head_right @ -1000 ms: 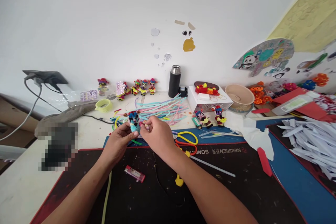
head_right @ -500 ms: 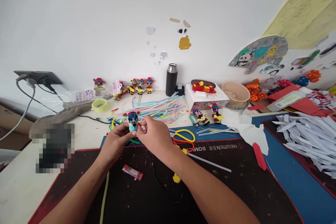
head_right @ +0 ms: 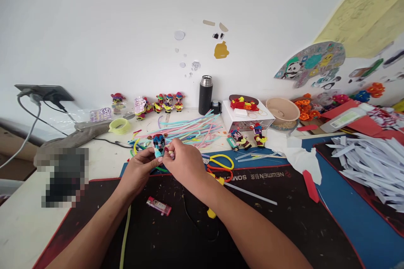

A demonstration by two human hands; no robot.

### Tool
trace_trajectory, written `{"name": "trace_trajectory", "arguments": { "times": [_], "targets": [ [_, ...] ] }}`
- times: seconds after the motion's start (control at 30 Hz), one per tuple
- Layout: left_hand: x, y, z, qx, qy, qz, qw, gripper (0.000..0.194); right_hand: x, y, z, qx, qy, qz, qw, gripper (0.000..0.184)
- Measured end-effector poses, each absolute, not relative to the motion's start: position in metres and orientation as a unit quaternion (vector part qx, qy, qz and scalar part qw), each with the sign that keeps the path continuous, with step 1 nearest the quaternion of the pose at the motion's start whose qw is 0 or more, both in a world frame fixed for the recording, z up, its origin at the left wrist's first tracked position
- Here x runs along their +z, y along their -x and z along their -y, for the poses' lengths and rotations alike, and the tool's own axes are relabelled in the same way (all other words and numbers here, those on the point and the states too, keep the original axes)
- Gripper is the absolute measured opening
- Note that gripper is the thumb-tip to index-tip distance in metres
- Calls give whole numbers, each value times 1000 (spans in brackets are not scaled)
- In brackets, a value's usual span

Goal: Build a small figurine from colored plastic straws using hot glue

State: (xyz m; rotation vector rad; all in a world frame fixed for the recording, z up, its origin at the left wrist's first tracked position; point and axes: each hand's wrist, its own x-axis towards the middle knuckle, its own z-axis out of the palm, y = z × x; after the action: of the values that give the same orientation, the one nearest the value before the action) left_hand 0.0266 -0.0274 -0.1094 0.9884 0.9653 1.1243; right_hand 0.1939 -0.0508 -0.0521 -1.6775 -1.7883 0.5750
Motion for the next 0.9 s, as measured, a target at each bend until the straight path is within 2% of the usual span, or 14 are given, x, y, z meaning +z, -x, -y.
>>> {"name": "trace_trajectory", "arguments": {
  "times": [0.27, 0.57, 0.9],
  "targets": [
    [-104, -28, 30, 498, -471, -428, 589, 37, -54, -196, 50, 232, 629, 671, 316, 12],
    [-107, -26, 29, 471, -463, -431, 614, 39, -57, -197, 49, 239, 612, 682, 322, 12],
    [-104, -28, 29, 470, -486, -439, 592, 38, -57, -201, 51, 268, 606, 674, 327, 12]
  ]
}}
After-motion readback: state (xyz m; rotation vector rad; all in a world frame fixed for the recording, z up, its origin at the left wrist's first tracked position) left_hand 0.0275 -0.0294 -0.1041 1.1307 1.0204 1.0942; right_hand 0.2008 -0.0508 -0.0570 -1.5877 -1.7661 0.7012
